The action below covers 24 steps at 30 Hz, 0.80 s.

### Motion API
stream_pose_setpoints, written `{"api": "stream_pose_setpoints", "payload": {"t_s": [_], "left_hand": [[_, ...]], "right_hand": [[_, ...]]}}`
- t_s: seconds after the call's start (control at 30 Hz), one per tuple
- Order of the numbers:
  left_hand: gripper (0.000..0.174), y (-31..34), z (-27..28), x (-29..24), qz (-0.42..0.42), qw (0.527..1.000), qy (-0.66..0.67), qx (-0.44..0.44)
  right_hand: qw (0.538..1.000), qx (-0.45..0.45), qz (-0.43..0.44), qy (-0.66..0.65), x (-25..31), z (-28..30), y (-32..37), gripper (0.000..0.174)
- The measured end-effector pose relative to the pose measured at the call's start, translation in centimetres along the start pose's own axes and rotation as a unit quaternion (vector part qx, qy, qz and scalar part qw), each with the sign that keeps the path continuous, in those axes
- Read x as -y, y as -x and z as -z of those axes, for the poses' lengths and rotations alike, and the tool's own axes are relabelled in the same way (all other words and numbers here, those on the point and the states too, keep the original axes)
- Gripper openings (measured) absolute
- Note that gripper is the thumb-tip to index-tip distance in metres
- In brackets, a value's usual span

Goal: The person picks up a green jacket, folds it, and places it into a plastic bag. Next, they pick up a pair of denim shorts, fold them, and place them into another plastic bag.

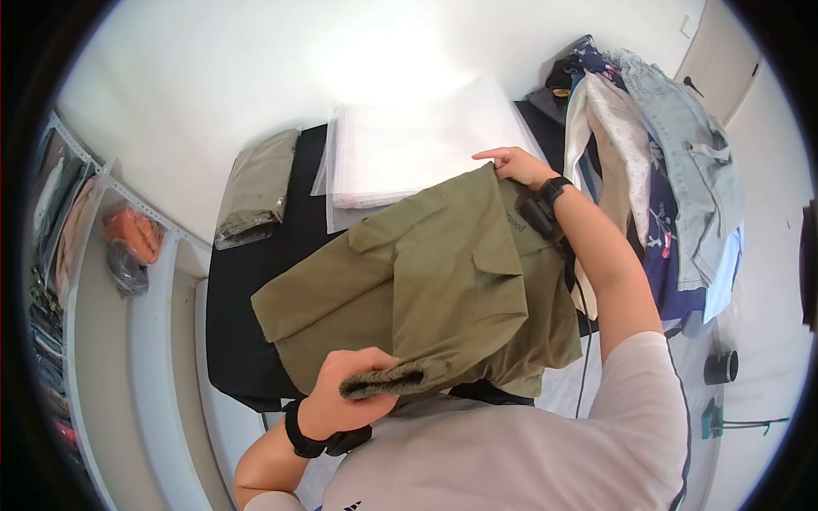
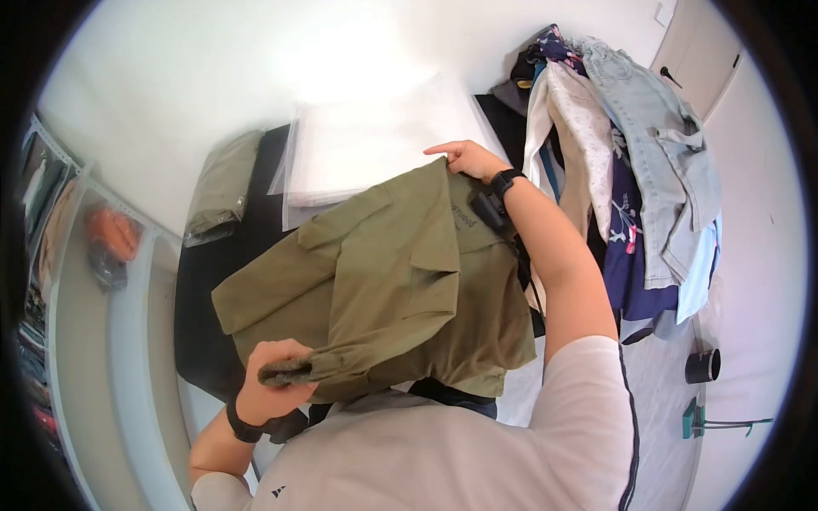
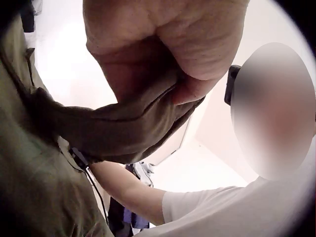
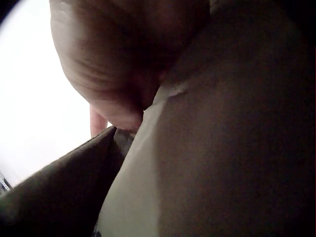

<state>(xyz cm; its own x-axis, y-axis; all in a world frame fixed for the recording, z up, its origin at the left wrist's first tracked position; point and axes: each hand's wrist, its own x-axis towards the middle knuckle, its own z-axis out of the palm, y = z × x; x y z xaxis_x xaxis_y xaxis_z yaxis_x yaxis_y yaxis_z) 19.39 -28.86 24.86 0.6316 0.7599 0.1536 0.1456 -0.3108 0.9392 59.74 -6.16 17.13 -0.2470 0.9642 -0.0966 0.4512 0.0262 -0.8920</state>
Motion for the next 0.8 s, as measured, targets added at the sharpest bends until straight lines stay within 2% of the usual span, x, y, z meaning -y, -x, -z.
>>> {"api": "stream_pose_setpoints", "payload": {"t_s": [0.17, 0.27, 0.4, 0.47, 0.57, 0.6, 0.67, 0.8], "left_hand": [[0.009, -1.3, -1.0, -0.1, 0.050, 0.999, 0.002, -0.013], [0.011, -2.0, -1.6, 0.6, 0.037, 0.998, 0.031, -0.033], [0.011, -2.6, -2.1, 1.2, 0.040, 0.994, 0.071, -0.070], [0.011, -2.7, -2.1, 1.4, 0.022, 0.994, 0.075, -0.079], [0.013, -2.5, -1.9, 1.3, 0.039, 0.993, 0.091, -0.061], [0.013, -2.4, -1.7, 1.4, 0.039, 0.993, 0.092, -0.060], [0.016, -2.1, -1.0, 1.8, 0.023, 0.999, 0.024, 0.005], [0.019, -1.0, -0.1, 2.1, 0.018, 0.999, 0.043, 0.020]], "right_hand": [[0.998, 0.002, -0.012, -0.063, -0.2, 0.3, 0.1, 0.043], [0.995, 0.014, -0.045, -0.092, 0.5, 0.2, 0.4, 0.041], [0.994, -0.003, -0.010, -0.113, 0.1, 1.0, 0.2, 0.036], [0.999, 0.028, -0.006, -0.019, 0.2, 0.9, 0.1, 0.033], [0.998, 0.043, -0.017, 0.036, 0.6, 0.9, 0.3, 0.031], [0.998, 0.042, -0.019, 0.036, 0.6, 0.8, 0.2, 0.031], [0.997, 0.056, -0.030, 0.033, 0.7, 0.7, 0.0, 0.030], [0.993, 0.070, -0.025, 0.093, 1.1, 0.9, -0.3, 0.028]]}}
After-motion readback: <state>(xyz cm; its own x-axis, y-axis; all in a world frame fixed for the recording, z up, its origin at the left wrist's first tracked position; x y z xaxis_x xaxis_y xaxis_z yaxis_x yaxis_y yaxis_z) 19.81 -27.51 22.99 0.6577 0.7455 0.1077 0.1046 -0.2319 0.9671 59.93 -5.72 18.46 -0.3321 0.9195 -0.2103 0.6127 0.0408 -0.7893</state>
